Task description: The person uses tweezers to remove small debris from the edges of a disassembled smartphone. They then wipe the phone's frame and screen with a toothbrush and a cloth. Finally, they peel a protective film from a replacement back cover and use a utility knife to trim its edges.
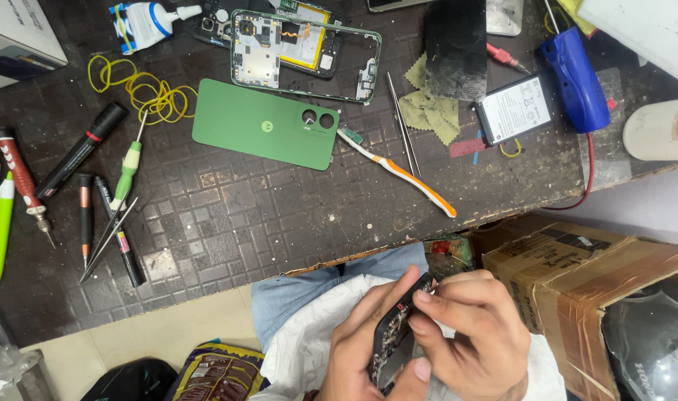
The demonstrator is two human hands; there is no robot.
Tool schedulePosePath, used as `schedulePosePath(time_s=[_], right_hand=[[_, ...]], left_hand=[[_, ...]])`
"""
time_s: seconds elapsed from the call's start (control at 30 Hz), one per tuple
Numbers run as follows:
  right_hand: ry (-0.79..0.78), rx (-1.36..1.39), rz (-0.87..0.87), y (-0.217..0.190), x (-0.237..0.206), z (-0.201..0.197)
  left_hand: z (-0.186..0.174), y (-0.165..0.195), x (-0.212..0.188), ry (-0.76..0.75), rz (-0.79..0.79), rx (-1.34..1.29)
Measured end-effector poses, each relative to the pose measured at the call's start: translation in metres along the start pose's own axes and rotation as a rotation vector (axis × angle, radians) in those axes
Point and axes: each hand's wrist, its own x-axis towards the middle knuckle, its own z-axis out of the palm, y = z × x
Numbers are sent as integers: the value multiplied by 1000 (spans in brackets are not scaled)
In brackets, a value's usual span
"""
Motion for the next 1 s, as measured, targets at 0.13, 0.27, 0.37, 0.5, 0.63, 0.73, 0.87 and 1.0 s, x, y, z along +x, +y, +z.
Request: schedulePosePath(time_s=[0.13, 0.27, 0.37, 0.5, 0.63, 0.73, 0.87, 1.0], right_hand=[[-10, 75, 145, 1, 1, -7], [-1, 178, 224, 4, 2, -11], [-58, 225, 232, 8, 6, -15], [-61, 319, 248, 16, 11, -16], [-78, 248, 223, 23, 12, -15], [-67, 219, 171, 30, 10, -14], [-21, 283, 83, 38, 4, -12], [-11, 328, 153, 41, -3, -5]], left_hand=[[1, 4, -1, -10, -14, 32], [0, 8, 0, -37, -49, 19], [-2, 11, 2, -48, -88, 30], [-3, 14, 9, -70, -113, 22], [-5, 19, 13, -65, -105, 89], [-7, 21, 15, -91, -155, 48], [-7, 20, 16, -139, -288, -130], [-10, 11, 16, -119, -103, -48]])
